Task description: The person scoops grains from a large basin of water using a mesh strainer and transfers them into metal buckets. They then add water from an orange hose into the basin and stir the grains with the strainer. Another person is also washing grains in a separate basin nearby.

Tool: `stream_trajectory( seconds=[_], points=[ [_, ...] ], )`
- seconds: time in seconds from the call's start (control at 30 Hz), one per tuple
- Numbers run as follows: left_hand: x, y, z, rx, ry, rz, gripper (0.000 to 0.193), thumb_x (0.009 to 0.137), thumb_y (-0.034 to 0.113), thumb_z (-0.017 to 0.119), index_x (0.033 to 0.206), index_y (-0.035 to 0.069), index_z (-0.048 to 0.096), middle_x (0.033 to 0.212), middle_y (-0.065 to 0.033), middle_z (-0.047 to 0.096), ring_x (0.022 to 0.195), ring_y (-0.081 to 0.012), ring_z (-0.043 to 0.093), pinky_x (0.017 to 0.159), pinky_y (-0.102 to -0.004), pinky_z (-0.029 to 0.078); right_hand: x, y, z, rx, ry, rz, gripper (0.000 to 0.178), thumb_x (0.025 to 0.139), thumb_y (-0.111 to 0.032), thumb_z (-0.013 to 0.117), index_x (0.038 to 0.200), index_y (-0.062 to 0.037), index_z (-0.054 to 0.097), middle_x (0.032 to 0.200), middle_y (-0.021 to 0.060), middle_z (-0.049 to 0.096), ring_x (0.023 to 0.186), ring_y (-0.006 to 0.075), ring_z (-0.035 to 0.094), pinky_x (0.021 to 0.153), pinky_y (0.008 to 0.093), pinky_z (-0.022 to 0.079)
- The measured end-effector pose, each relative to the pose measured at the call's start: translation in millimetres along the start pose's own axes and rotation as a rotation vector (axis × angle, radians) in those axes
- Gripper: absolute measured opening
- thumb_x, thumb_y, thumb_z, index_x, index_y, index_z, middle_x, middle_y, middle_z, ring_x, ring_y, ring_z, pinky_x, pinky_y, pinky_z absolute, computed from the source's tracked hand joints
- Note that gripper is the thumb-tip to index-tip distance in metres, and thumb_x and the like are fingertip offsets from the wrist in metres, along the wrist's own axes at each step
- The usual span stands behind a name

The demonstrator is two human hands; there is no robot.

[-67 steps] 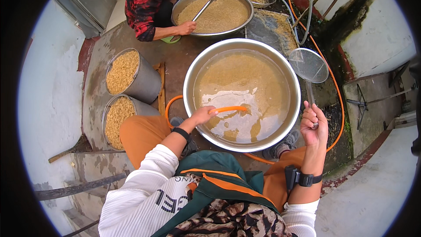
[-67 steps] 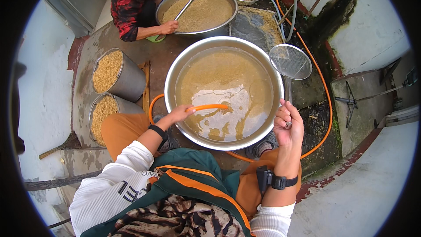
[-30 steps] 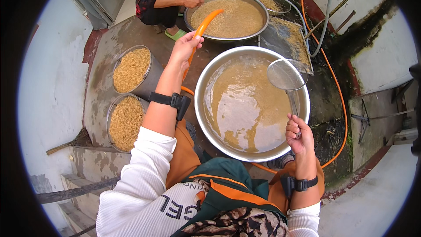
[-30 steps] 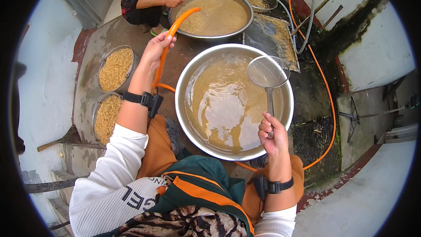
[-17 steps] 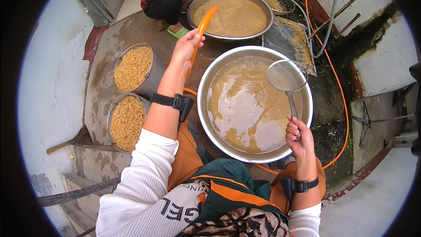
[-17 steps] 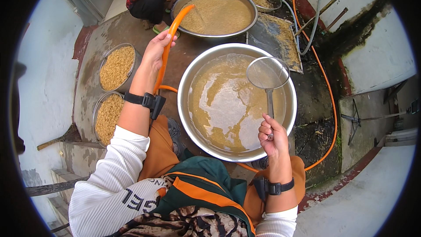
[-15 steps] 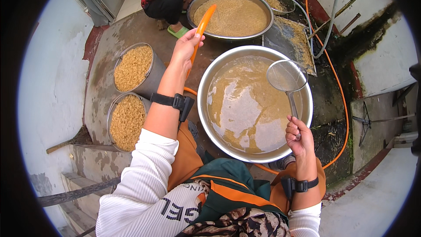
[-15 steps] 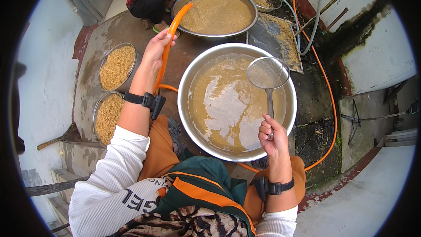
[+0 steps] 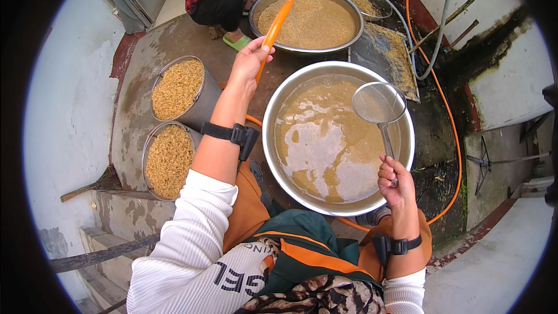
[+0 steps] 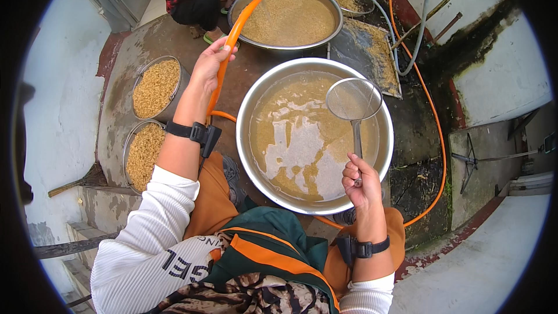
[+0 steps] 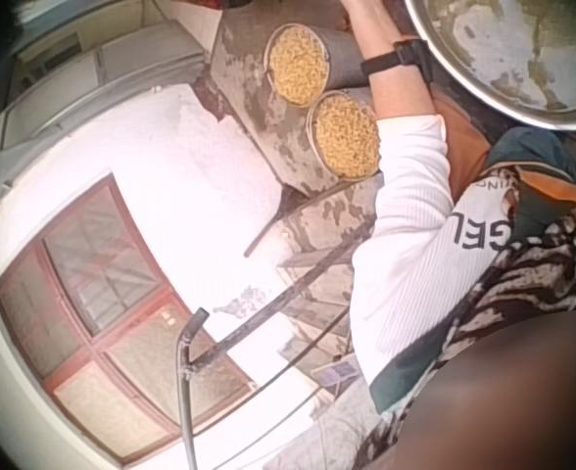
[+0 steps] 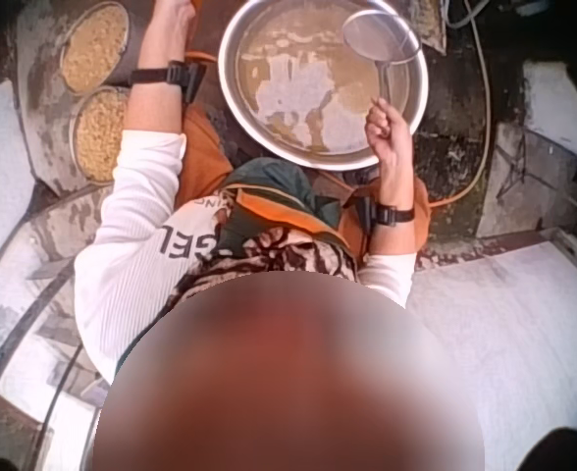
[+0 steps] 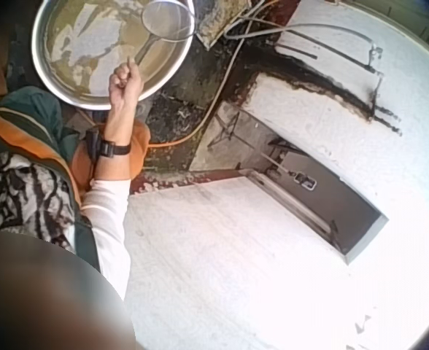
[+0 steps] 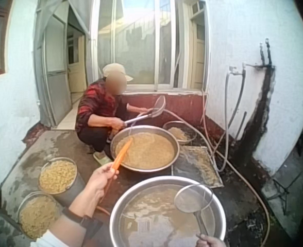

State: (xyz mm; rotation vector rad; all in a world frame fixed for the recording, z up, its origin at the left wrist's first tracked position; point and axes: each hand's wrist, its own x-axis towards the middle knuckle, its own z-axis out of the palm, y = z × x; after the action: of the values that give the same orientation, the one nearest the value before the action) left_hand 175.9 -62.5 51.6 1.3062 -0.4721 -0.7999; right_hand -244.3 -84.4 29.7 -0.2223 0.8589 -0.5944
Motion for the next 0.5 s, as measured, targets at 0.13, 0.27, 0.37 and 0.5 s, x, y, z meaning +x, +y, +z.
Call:
stream_trajectory(
  seconds=[0.13,0.27,0.37,0.5],
  points=[
    [0.4,-1.3,-0.8,0.007,-0.007,0.007,0.030,0.089,0.007,0.058,0.119,0.005,0.057,0.095,-0.0061,0.064,0.080,-0.0114,0.057,0.079,-0.0229,0.047,1.5,-0.4,-1.6,0.004,-0.006,0.011,0.016,0.091,-0.009,0.054,0.104,0.0002,0.051,0.066,-0.0019,0.044,0.051,0.0055,0.040,0.043,0.0203,0.031],
    [1.5,-2.2,-1.0,0.010,-0.004,0.014,0.030,0.089,0.006,0.057,0.119,0.005,0.057,0.095,-0.0063,0.064,0.081,-0.0115,0.057,0.079,-0.0231,0.047,3.0,-0.5,-3.4,0.018,-0.013,0.018,0.016,0.090,-0.009,0.054,0.103,0.0003,0.052,0.066,-0.0019,0.044,0.051,0.0057,0.040,0.043,0.0203,0.031],
    [1.1,-2.3,-1.7,0.013,0.002,0.016,0.031,0.089,0.006,0.057,0.119,0.005,0.057,0.096,-0.0065,0.064,0.082,-0.0116,0.057,0.079,-0.0232,0.047,2.9,-0.3,-4.1,0.023,-0.017,0.025,0.016,0.090,-0.009,0.054,0.103,0.0004,0.052,0.066,-0.0021,0.044,0.051,0.0058,0.040,0.043,0.0205,0.031],
    [0.4,-1.2,-1.3,0.023,0.009,0.018,0.031,0.089,0.005,0.056,0.120,0.004,0.056,0.096,-0.0070,0.064,0.082,-0.0119,0.057,0.079,-0.0234,0.047,2.3,0.5,-3.4,0.007,-0.011,0.019,0.016,0.090,-0.009,0.055,0.102,0.0003,0.053,0.066,-0.0021,0.044,0.051,0.0058,0.040,0.043,0.0209,0.031]
  ],
)
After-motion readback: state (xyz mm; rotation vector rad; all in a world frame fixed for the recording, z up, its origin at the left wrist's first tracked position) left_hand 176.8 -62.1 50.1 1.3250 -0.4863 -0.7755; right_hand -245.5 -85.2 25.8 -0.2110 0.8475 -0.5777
